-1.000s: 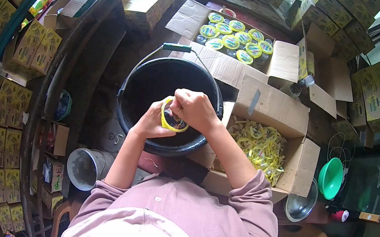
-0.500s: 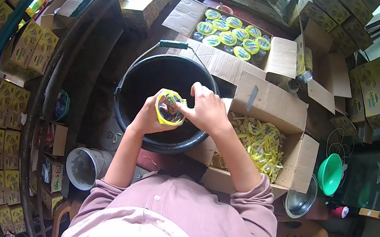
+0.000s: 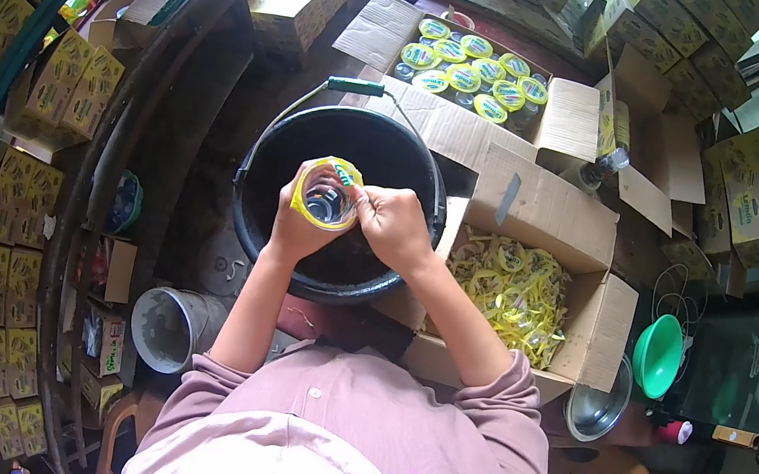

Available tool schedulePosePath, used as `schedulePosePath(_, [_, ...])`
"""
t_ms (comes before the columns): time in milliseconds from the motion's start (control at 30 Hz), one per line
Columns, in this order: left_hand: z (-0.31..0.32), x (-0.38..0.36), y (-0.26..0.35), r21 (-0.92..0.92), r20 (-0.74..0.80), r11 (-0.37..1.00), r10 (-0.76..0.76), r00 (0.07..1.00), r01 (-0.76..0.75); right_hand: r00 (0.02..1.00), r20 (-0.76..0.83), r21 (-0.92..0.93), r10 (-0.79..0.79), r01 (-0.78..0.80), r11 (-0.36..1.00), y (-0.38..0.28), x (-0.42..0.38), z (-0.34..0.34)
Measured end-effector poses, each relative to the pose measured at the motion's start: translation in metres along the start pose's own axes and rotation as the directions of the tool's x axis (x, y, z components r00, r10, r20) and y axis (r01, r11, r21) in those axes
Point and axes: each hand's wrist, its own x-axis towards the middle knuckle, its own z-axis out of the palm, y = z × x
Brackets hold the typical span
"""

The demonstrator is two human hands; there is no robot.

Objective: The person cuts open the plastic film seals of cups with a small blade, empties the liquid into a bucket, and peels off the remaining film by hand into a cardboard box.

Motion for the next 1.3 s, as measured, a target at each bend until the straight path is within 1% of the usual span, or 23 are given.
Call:
schedulePosePath(33, [-0.001,0.001,-0.001,-0.022,-0.003,1.000,-0.001,1.000,0.001,0.999,-0.008,0.014,-0.039,0.039,0.999,0.004,0.001,0.001])
schedulePosePath(133, [-0.002,-0.002,-0.002,-0.111,0.045,0.991,-0.065,0.997,0.070,0.992,0.126,0.034,0.013,-0.018,0.999,-0.002,0.001,-0.010])
schedulePosePath(233, [-0.004,-0.004,-0.008,-0.142,0.107,0.983,-0.103,0.989,0.118,0.985,0.171,0.075,0.022,-0.036,0.997,0.006,0.000,-0.013])
schedulePosePath(267, [-0.005,-0.005,-0.008,-0.186,0.129,0.971,-0.130,0.983,0.153,0.980,0.197,0.086,0.020,-0.037,0.996,0.006,-0.001,-0.016])
schedulePosePath(333, [-0.007,-0.005,-0.003,-0.268,0.175,0.937,-0.182,0.967,0.225,0.969,0.248,0.109,0.015,-0.043,0.993,0.005,-0.003,-0.019])
schedulePosePath(433, [-0.012,-0.007,-0.004,-0.399,0.250,0.867,-0.210,0.945,0.298,0.956,0.292,0.144,-0.014,-0.030,0.989,-0.002,-0.005,-0.022])
schedulePosePath(533, [-0.015,-0.011,-0.012,-0.452,0.335,0.799,-0.260,0.906,0.397,0.939,0.344,0.146,0.031,-0.086,0.986,-0.008,-0.008,-0.024])
schedulePosePath(633, [-0.019,-0.012,-0.017,-0.489,0.422,0.748,-0.248,0.872,0.449,0.920,0.389,0.160,0.055,-0.126,0.979,-0.005,-0.012,-0.025])
schedulePosePath(733, [-0.020,-0.010,-0.014,-0.447,0.516,0.728,-0.265,0.815,0.520,0.862,0.506,0.158,0.026,-0.122,0.980,-0.005,-0.014,-0.035])
schedulePosePath(767, [-0.020,-0.009,-0.010,-0.421,0.536,0.725,-0.287,0.794,0.546,0.845,0.535,0.138,0.009,-0.097,0.986,-0.005,-0.014,-0.038])
schedulePosePath(867, [-0.020,-0.009,-0.005,-0.384,0.600,0.696,-0.312,0.737,0.607,0.768,0.638,0.103,0.050,-0.149,0.983,-0.009,-0.012,-0.047])
schedulePosePath(900, [-0.020,-0.008,-0.002,-0.357,0.616,0.697,-0.325,0.717,0.622,0.763,0.646,0.093,0.022,-0.108,0.990,-0.009,-0.012,-0.049])
schedulePosePath(1000, [-0.019,-0.008,0.003,-0.320,0.650,0.703,-0.325,0.687,0.635,0.722,0.691,0.029,0.038,-0.081,0.996,-0.010,-0.010,-0.055])
schedulePosePath(1033, [-0.018,-0.012,-0.006,-0.335,0.668,0.700,-0.296,0.683,0.631,0.652,0.744,-0.130,0.142,-0.067,0.989,-0.018,-0.004,-0.062])
schedulePosePath(1133, [-0.034,-0.029,-0.028,-0.508,0.504,0.586,-0.392,0.770,0.631,0.717,0.671,-0.289,0.189,0.019,0.957,-0.013,-0.001,-0.095])
schedulePosePath(1167, [-0.044,-0.022,-0.034,-0.509,0.604,0.516,-0.356,0.713,0.689,0.787,0.576,-0.314,0.220,-0.035,0.949,-0.001,0.001,-0.117])
schedulePosePath(1200, [-0.042,-0.019,-0.033,-0.508,0.596,0.542,-0.340,0.728,0.669,0.842,0.476,-0.336,0.253,-0.092,0.938,0.010,0.004,-0.136])
schedulePosePath(1267, [-0.031,-0.018,-0.028,-0.516,0.577,0.579,-0.310,0.756,0.631,0.892,0.351,-0.461,0.283,-0.098,0.882,-0.002,0.007,-0.155])
schedulePosePath(1300, [-0.028,-0.015,-0.025,-0.547,0.546,0.577,-0.304,0.781,0.607,0.929,0.317,-0.401,0.189,-0.050,0.915,-0.001,0.005,-0.156])
